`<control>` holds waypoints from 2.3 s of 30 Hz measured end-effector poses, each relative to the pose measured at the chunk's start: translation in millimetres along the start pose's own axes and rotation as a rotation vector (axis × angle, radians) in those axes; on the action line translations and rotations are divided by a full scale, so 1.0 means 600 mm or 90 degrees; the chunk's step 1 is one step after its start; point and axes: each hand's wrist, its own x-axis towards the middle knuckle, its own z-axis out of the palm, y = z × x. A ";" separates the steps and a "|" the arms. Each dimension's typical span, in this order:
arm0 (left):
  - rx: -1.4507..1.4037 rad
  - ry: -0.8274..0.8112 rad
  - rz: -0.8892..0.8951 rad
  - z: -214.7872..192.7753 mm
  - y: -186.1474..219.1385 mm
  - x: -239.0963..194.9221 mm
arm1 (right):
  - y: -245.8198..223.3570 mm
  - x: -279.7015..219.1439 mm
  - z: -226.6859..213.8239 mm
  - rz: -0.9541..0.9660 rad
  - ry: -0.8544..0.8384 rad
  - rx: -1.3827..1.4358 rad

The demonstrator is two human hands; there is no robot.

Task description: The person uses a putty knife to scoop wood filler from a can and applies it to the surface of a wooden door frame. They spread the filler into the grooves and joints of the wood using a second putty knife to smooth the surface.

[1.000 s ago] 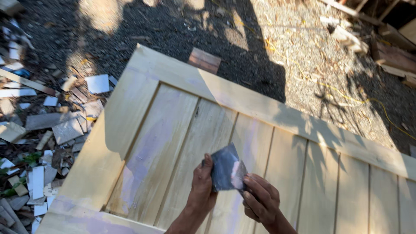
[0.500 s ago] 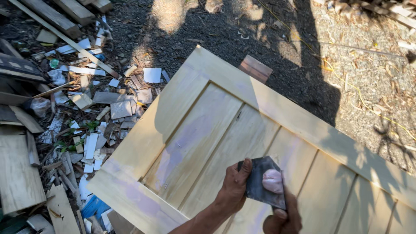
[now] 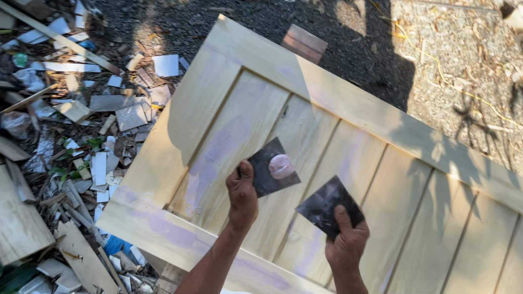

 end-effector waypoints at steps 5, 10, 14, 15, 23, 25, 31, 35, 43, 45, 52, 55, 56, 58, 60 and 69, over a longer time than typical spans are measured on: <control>-0.231 -0.068 0.035 0.019 0.052 -0.008 | -0.006 0.002 0.092 0.092 -0.032 0.095; -0.116 -0.180 0.152 0.017 0.073 -0.014 | -0.003 0.012 0.146 0.084 -0.004 0.148; -0.023 -0.262 0.254 0.015 0.085 -0.020 | -0.017 0.018 0.167 0.052 -0.006 0.160; 0.001 -0.277 0.275 0.013 0.085 -0.021 | -0.023 0.028 0.171 0.042 -0.013 0.166; -0.324 -0.190 -0.238 0.016 0.000 -0.042 | -0.075 0.019 0.113 -0.683 -0.052 -0.289; -0.414 -0.214 -0.372 0.025 0.024 -0.035 | -0.090 0.029 0.098 -0.850 -0.277 -0.333; -0.503 -0.278 -0.481 0.068 0.115 -0.025 | -0.075 0.064 0.075 -1.022 -0.454 -0.520; -0.519 -0.263 -0.449 0.060 0.114 -0.014 | -0.065 0.108 0.045 -0.948 -0.478 -0.608; -0.439 -0.193 -0.378 0.037 0.036 -0.017 | -0.033 0.058 0.043 -0.767 -0.433 -0.472; -0.411 -0.154 -0.354 0.025 0.018 0.005 | -0.018 0.086 0.049 -0.713 -0.506 -0.516; -0.321 -0.072 -0.310 -0.072 -0.035 0.141 | -0.036 0.215 0.060 -0.772 -0.592 -0.799; -0.326 -0.086 -0.290 -0.063 -0.074 0.185 | -0.058 0.247 0.100 -0.798 -0.722 -0.895; -0.339 -0.093 -0.265 -0.055 -0.085 0.203 | -0.063 0.257 0.117 -0.797 -0.777 -0.922; -0.219 -0.091 -0.186 -0.034 -0.103 0.233 | -0.061 0.271 0.148 -0.849 -0.843 -0.952; -0.142 -0.107 -0.169 -0.014 -0.116 0.257 | -0.050 0.290 0.175 -0.887 -0.908 -0.959; -0.058 -0.220 -0.182 0.033 -0.153 0.315 | 0.010 0.361 0.230 -0.962 -1.049 -0.965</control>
